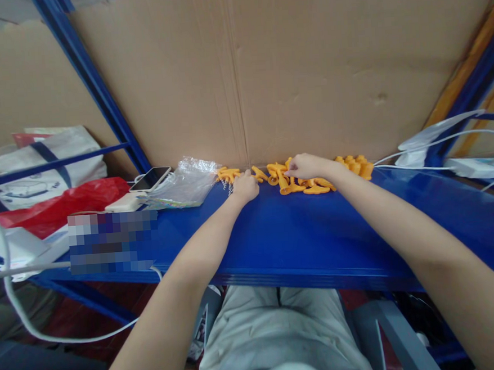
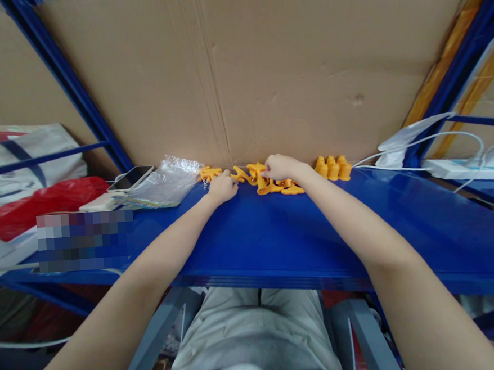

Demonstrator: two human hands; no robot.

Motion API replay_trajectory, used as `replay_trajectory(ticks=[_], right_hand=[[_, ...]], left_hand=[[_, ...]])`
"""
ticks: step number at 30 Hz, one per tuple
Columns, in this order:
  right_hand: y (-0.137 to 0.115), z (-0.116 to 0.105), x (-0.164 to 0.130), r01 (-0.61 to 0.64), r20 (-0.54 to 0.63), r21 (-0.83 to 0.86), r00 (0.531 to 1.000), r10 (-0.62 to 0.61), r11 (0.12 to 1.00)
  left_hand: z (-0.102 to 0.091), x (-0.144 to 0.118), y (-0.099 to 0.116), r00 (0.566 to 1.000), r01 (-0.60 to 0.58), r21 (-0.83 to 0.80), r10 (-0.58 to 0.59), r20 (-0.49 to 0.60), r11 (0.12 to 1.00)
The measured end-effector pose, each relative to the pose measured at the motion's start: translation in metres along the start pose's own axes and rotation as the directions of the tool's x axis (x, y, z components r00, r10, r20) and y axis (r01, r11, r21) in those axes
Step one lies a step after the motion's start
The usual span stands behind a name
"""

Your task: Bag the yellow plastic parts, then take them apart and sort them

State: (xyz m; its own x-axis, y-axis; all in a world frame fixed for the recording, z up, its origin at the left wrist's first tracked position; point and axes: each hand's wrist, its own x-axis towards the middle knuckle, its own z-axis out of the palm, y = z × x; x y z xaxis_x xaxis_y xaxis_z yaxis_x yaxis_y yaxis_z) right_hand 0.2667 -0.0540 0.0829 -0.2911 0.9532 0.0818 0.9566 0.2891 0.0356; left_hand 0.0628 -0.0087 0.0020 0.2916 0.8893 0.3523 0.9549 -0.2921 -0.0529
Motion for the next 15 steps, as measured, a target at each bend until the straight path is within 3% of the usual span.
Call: replay_trajectory(ticks=[4, 8, 15], right_hand=[[-0.023, 0.026, -0.002, -0.079, 0.003, -0.052, 0.997, 0.079, 0.996], [-0.03, 0.045, -0.001, -0.18, -0.051, 0.008, 0.982, 0.181, 0.984], [-0.031, 0.052, -0.01, -0.257, -0.036, 0.181, 0.963, 0.268, 0.949]], left_hand=[[-0.003, -0.002, 0.003, 1.0, -0.02, 0.023, 0.02, 0.009, 1.0], [-0.006, -0.005, 0.006, 0.999, -0.022, 0.04, 0.02, 0.035, 0.999], [-0.004, -0.004, 0.006, 0.999, -0.033, 0.059, 0.031, 0.03, 0.998]])
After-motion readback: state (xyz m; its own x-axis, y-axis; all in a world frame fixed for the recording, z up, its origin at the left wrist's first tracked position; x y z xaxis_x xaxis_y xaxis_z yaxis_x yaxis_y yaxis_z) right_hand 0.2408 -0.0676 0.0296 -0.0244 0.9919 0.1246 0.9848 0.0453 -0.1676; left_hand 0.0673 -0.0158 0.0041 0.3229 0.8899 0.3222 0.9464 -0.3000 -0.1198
